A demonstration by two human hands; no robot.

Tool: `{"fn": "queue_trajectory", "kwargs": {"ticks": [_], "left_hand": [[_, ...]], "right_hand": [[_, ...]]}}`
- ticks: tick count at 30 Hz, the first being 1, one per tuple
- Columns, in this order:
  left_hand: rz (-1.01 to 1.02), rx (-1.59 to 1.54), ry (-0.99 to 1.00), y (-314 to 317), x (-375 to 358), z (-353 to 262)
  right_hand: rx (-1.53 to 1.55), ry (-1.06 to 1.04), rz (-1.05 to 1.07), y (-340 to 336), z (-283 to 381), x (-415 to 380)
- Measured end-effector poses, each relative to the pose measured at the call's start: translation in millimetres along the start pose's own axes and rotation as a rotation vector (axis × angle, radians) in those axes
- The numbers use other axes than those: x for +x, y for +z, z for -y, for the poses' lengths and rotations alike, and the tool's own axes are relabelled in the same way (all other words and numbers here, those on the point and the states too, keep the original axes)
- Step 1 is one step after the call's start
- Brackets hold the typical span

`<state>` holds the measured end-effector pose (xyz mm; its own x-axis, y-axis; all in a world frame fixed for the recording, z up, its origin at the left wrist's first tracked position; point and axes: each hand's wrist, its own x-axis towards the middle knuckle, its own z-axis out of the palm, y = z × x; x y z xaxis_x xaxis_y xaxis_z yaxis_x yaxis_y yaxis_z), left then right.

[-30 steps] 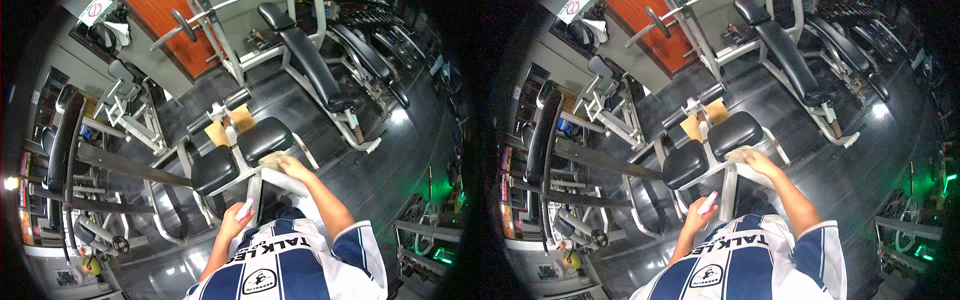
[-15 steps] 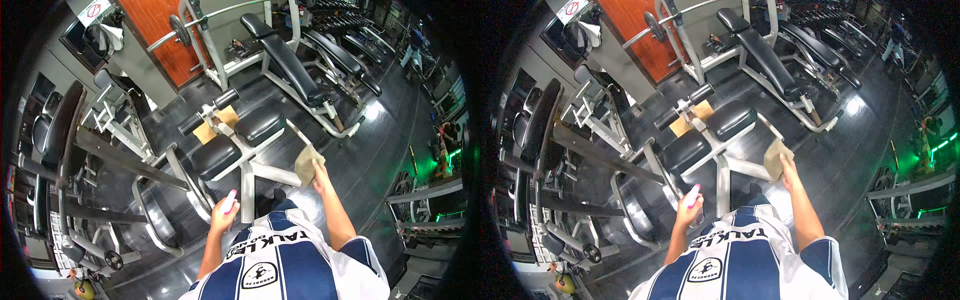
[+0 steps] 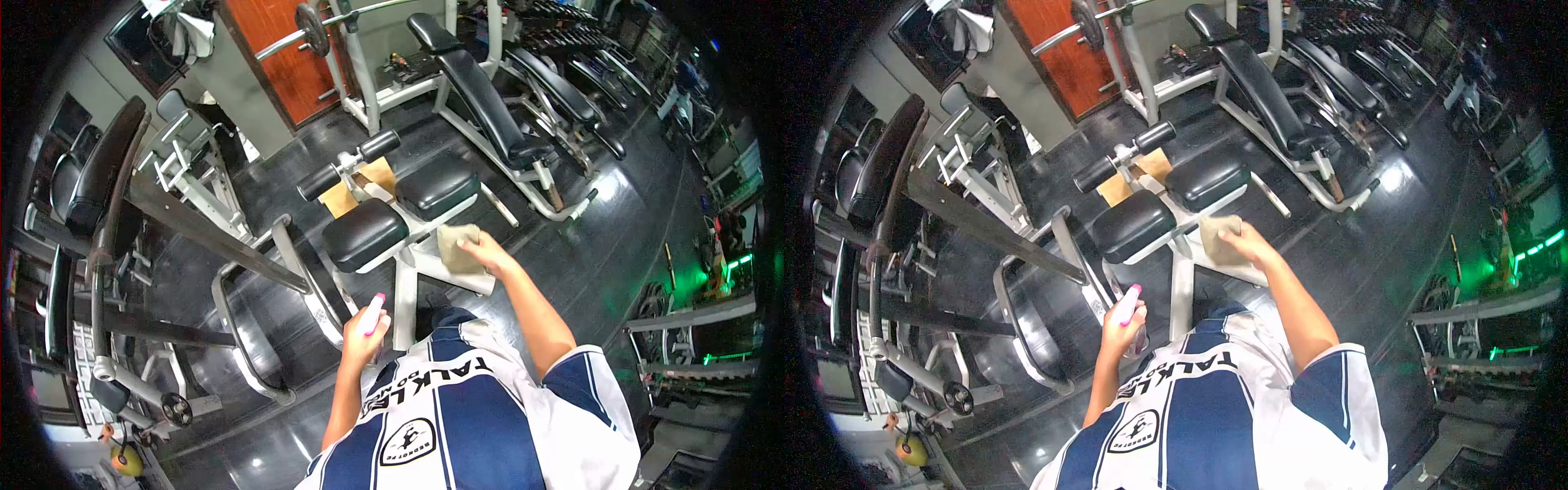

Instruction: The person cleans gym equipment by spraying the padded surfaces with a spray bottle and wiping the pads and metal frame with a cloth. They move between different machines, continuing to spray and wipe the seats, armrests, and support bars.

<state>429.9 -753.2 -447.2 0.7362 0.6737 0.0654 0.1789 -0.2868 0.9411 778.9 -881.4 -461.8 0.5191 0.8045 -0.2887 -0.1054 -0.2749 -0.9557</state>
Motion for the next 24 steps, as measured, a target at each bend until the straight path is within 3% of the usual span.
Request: {"fn": "queue_trajectory", "kwargs": {"ticks": [6, 7, 9, 11, 13, 15, 17, 20, 24], "left_hand": [[-0.122, -0.050, -0.147, -6, 17, -10], [-0.160, -0.046, -0.186, -4, 24, -12], [-0.166, -0.005, -0.207, 2, 42, -15], [-0.165, 0.034, -0.231, 9, 63, -23], [-0.144, 0.003, -0.290, 17, 82, -34], [-0.146, 0.002, -0.326, 25, 101, -33], [-0.156, 0.101, -0.254, 31, 117, -31], [-0.178, 0.077, -0.356, 39, 134, -23], [-0.234, 0.076, -0.413, 56, 170, -34]], "right_hand": [[-0.191, -0.410, -0.032, -4, 100, 96], [-0.240, -0.352, -0.015, -5, 117, 105], [-0.574, -0.543, 0.018, -19, 110, 140], [-0.632, -0.637, 0.066, -31, 80, 166], [-1.013, -0.466, 0.299, -47, 61, 175], [-1.113, -0.247, 0.365, -56, 55, 167], [-1.140, -0.258, 0.381, -62, 42, 181], [-1.036, -0.418, 0.173, -39, 43, 193], [-1.210, -0.359, 0.188, 11, 19, 215]]}}
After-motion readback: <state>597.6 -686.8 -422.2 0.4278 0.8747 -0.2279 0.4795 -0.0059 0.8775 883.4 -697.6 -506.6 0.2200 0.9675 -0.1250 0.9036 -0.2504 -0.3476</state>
